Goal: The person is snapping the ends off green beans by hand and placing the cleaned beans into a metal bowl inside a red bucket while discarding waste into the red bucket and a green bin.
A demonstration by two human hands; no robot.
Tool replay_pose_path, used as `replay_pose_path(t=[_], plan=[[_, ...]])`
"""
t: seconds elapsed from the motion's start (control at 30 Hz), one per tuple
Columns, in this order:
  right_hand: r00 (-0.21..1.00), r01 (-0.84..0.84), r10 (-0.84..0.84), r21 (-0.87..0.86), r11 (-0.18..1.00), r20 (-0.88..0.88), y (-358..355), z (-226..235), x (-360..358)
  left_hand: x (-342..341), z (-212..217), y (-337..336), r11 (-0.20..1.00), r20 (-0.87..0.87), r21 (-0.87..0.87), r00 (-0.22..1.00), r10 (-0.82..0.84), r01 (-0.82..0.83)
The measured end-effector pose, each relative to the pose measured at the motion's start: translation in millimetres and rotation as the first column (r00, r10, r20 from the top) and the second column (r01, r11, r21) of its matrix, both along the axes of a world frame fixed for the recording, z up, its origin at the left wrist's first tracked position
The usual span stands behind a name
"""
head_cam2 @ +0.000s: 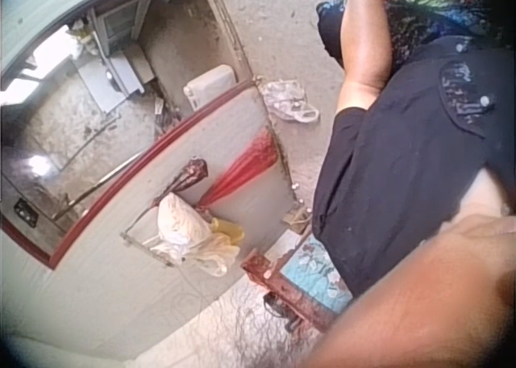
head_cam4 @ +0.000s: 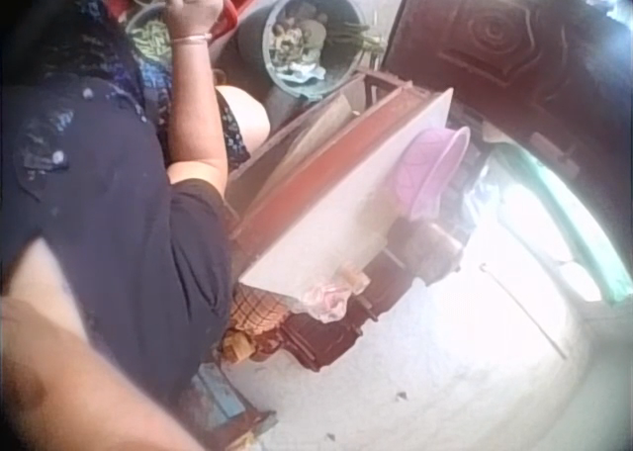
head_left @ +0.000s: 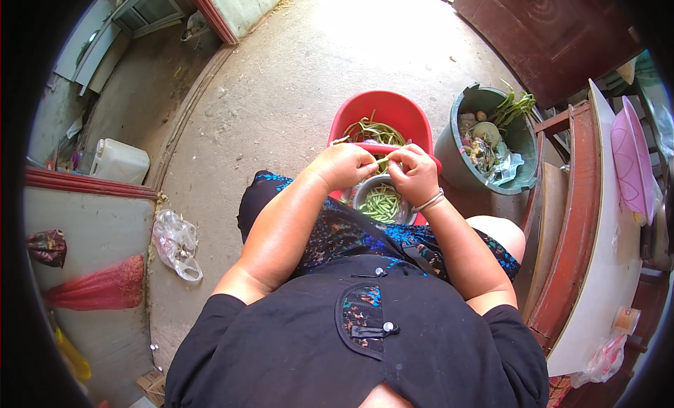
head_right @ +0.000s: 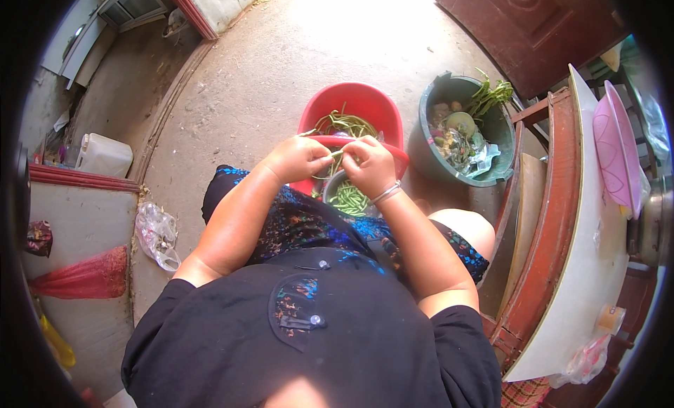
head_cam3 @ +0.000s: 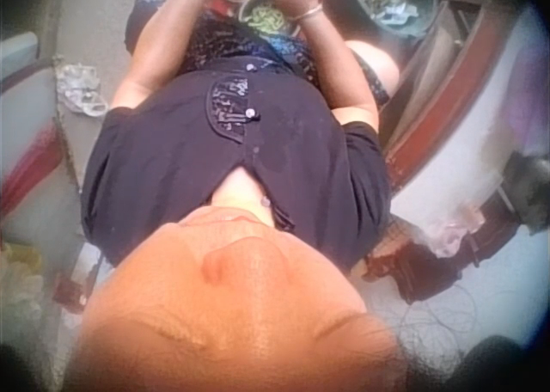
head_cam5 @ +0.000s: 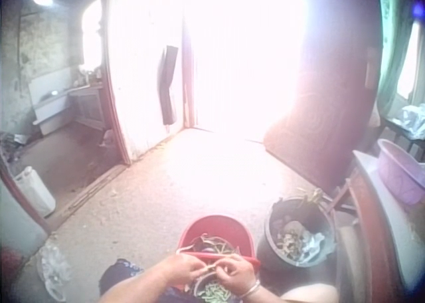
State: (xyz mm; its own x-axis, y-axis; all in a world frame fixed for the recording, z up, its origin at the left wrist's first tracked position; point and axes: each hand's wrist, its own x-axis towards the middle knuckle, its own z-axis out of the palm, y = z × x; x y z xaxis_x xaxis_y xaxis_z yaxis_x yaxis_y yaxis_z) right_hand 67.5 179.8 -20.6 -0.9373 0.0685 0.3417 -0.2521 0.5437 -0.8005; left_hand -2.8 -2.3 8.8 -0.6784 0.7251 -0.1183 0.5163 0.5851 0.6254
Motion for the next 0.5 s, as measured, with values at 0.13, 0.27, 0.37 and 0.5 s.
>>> replay_pose_path(t=[0.13, 0.27, 0.37, 0.5], plan=[[0.969, 0.090, 0.042, -0.509, 0.856, 0.243, 2, -11, -5, 0, 2, 1, 1.000, 0.035, -0.016, 0.999, -0.018, 0.018], [0.911, 0.168, 0.198, -0.765, 0.622, 0.361, 19, -17, -10, -2, -1, 1, 1.000, 0.036, 0.004, 0.999, -0.030, 0.029], [0.919, 0.217, 0.177, -0.827, 0.519, 0.352, 25, -13, -13, -2, -2, 0, 1.000, 0.079, 0.018, 0.997, -0.007, 0.005], [0.911, 0.253, 0.149, -0.806, 0.534, 0.385, 39, -9, -16, -4, -2, -1, 1.000, 0.082, 0.010, 0.997, -0.012, 0.012]])
